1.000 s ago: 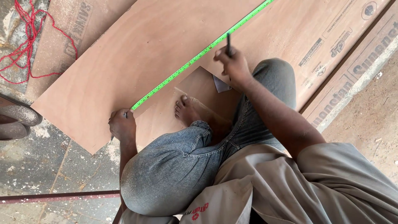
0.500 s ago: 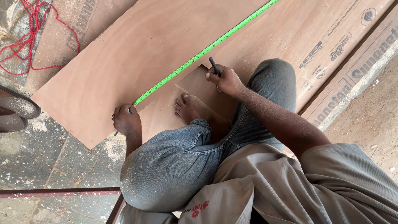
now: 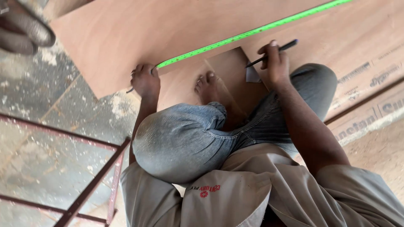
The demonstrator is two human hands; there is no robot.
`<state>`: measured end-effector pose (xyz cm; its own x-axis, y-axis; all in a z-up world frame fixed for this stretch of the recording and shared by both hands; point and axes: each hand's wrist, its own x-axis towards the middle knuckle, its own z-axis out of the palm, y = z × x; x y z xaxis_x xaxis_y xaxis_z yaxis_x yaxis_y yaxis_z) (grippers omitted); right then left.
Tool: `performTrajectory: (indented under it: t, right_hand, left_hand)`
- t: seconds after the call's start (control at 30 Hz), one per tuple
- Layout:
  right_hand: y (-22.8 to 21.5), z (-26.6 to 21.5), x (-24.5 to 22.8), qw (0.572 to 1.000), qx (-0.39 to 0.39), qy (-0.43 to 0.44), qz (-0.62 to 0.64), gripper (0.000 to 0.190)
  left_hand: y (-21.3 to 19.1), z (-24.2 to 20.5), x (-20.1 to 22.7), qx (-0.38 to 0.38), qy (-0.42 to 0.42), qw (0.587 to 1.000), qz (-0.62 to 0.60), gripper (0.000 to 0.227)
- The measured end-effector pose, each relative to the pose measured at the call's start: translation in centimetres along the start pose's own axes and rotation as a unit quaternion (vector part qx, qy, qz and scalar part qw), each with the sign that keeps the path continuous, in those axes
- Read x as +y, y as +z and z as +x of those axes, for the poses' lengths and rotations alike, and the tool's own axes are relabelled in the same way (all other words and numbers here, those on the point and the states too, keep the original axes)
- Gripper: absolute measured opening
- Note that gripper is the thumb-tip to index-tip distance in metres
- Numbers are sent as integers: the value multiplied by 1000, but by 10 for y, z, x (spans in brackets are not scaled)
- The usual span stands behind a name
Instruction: Measuring and marking plywood sheets using a measuring tape and pencil for a woodworking project.
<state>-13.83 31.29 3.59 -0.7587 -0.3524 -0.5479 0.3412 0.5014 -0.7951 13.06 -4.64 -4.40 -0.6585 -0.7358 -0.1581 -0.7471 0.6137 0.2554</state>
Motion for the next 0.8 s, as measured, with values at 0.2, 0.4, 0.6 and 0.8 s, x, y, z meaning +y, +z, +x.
performTrajectory:
  t: [0.2,0.4,0.6,0.8]
  right_hand:
    - [2,5,-7,1000,-3,-11,9,32]
    - [30,1,-16,976,-28,-168,-135,15]
    - [37,3,-28,930,13,-247,-273,14]
    - [39,5,-26,929,10,-248,-276,15]
  left_hand:
    - [11,5,-1,-42,-15,999,-4,13]
    - [21,2,-7,-29,4,1000,-3,14]
    - [22,3,-8,-37,-1,999,-7,15]
    - [25,3,-10,-32,6,999,-2,15]
